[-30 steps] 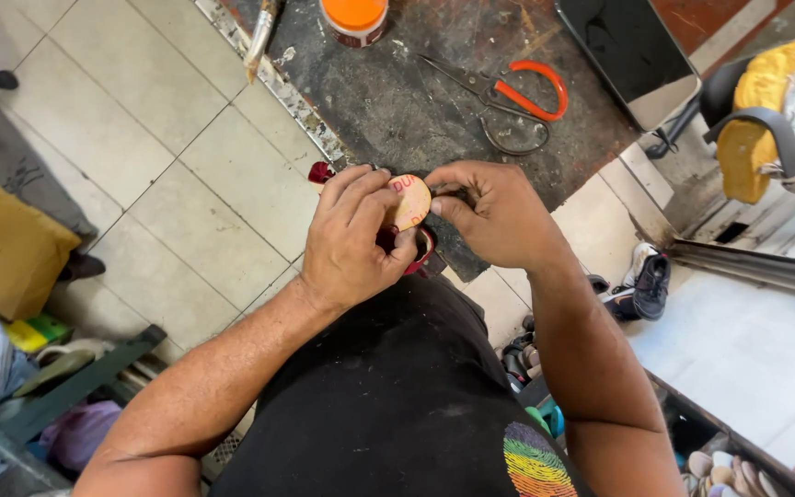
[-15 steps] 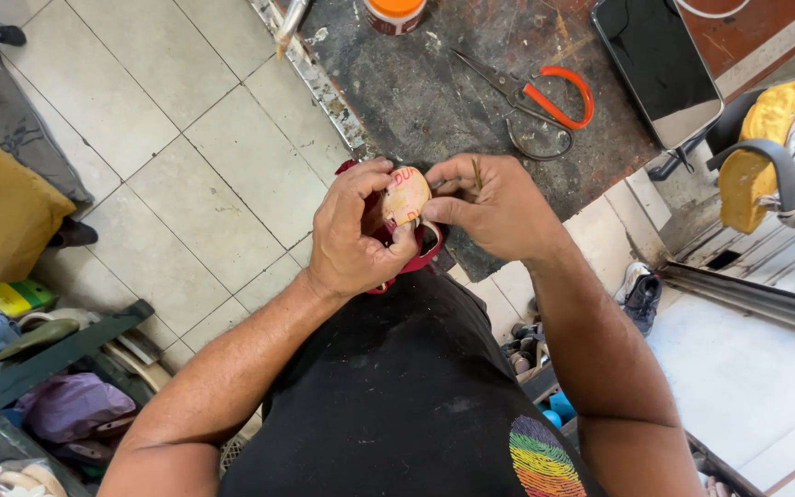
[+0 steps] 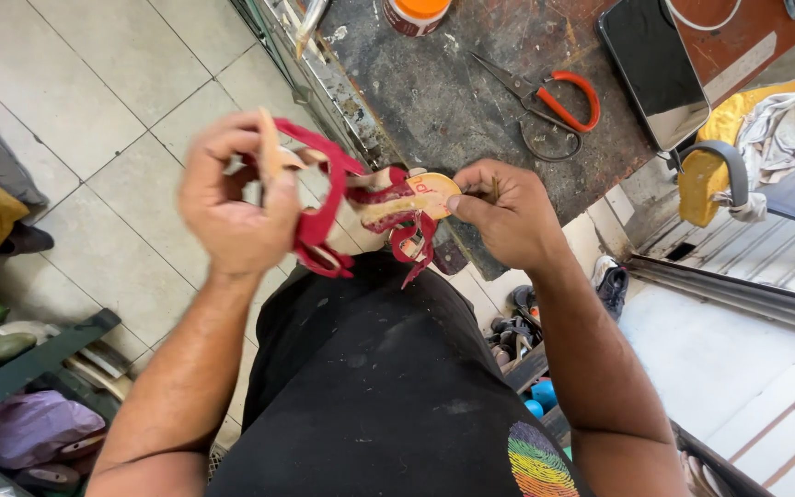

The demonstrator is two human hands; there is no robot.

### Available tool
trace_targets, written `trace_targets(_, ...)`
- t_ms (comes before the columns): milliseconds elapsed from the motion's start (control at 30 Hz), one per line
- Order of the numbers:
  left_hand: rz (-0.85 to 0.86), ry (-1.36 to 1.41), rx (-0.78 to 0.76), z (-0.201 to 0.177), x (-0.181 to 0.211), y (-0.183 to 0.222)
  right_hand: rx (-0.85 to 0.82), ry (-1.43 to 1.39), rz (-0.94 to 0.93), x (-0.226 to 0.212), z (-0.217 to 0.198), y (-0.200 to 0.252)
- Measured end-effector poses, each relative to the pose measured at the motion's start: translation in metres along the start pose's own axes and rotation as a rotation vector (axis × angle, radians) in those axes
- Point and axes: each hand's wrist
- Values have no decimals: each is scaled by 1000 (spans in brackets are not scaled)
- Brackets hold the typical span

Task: Trimming excess material and repairing a red high-heeled shoe at a workbench using scissors.

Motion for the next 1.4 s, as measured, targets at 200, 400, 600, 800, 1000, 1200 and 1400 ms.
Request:
trace_targets(200, 179, -249, -395, -7, 66, -37, -233, -85, 119, -21, -5, 7)
trace_targets(400, 293, -271, -682, 43, 12, 21, 54, 79, 100, -5, 2, 18)
trace_targets(600, 283, -400, -644, 72, 15, 32, 388, 448, 47, -41, 12, 39)
trace_targets(800, 254, -511, -678, 85, 25, 33, 378, 695, -160, -35, -3, 36)
trace_targets(1000, 226, -687, -687, 101, 48, 33, 252, 911, -486, -35, -27, 29)
trace_targets(1200, 166, -865, -692, 112, 51, 49, 99, 903, -571, -38, -49, 14)
trace_targets(1400, 140, -950, -610, 128, 54, 58, 31, 951, -569, -20, -55, 3)
Point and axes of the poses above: each hand's wrist, its own y-axis away from the middle knuckle, its own z-axis out of the palm, x = y × z, and after that the axes turned 13 degrees about y, right-handed
